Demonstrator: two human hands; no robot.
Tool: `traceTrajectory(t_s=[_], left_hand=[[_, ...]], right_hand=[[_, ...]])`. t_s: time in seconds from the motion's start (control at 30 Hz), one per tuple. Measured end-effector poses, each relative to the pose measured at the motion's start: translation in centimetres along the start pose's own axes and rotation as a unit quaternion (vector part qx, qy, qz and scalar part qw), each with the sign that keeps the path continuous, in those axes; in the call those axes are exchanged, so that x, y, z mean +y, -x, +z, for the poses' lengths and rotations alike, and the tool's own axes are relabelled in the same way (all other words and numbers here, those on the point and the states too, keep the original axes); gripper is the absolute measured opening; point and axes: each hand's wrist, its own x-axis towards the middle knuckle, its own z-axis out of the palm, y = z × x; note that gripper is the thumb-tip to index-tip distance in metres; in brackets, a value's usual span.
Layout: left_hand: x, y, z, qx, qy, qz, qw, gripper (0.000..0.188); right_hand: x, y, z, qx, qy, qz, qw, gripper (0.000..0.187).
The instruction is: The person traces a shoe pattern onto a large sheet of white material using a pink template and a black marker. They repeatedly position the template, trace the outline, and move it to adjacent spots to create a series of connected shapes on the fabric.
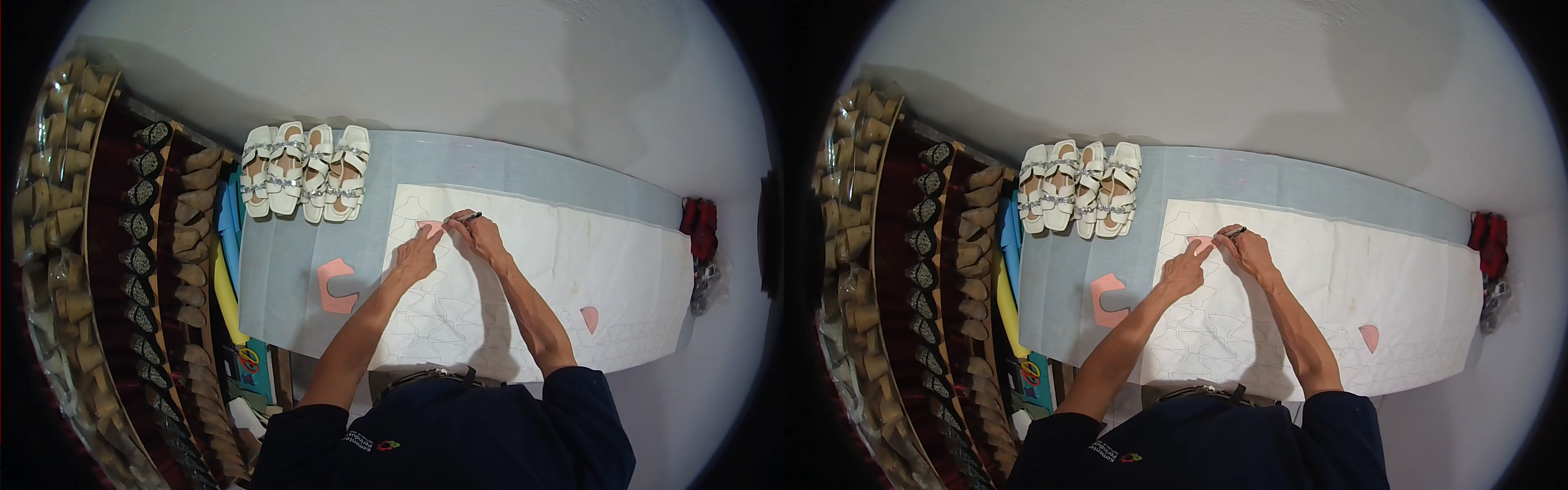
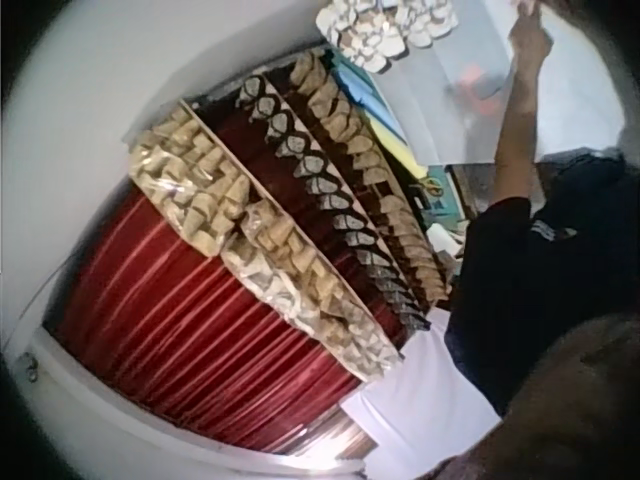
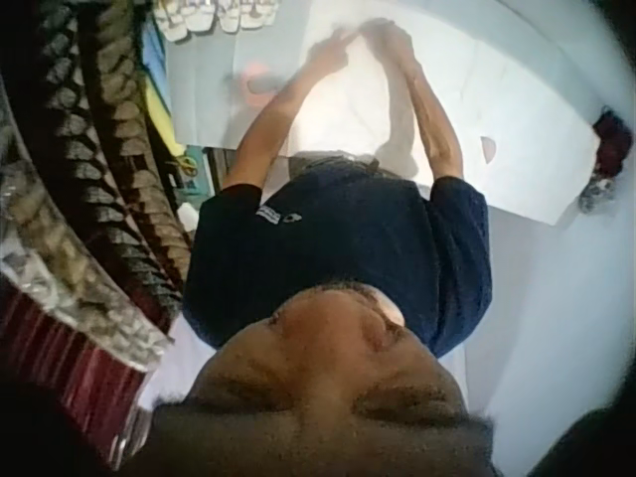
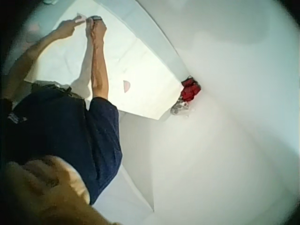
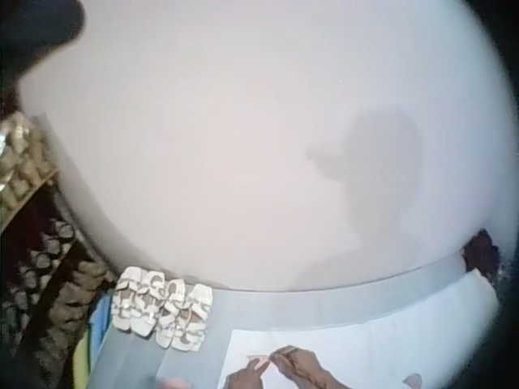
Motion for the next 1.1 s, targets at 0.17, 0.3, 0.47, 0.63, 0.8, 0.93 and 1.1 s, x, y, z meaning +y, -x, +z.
traceTrajectory(t_s=[0.17, 0.3, 0.47, 0.63, 0.8, 0.93, 1.1], left_hand=[[-1.3, -0.9, -0.6, 0.021, -0.007, 0.044, 0.999, 0.058], [-2.0, -1.9, -1.8, 0.029, 0.028, 0.075, 0.996, 0.037], [-2.1, -2.6, -3.2, -0.011, 0.059, 0.061, 0.996, 0.031], [-1.6, -2.9, -4.3, -0.043, 0.071, 0.057, 0.995, 0.027], [-2.5, -3.1, -4.1, -0.035, 0.086, 0.067, 0.993, 0.028], [-1.7, -3.1, -4.6, -0.046, 0.089, 0.059, 0.993, 0.028], [-2.0, -2.9, -4.2, -0.029, 0.090, 0.069, 0.993, 0.028]], right_hand=[[0.2, 1.1, -0.2, 0.022, -0.007, 0.022, 1.000, 0.035], [0.5, 1.5, -0.1, 0.053, -0.021, 0.052, 0.997, 0.033], [-0.7, 2.4, 0.9, 0.037, -0.142, 0.093, 0.985, 0.037], [-0.7, 3.1, 3.5, 0.009, -0.114, 0.078, 0.990, 0.047], [0.2, 2.8, 5.2, 0.014, -0.066, 0.050, 0.996, 0.046], [-0.8, 2.6, 4.5, 0.012, -0.027, 0.045, 0.999, 0.043], [-0.9, 2.4, 4.5, 0.015, -0.009, 0.015, 1.000, 0.037]])
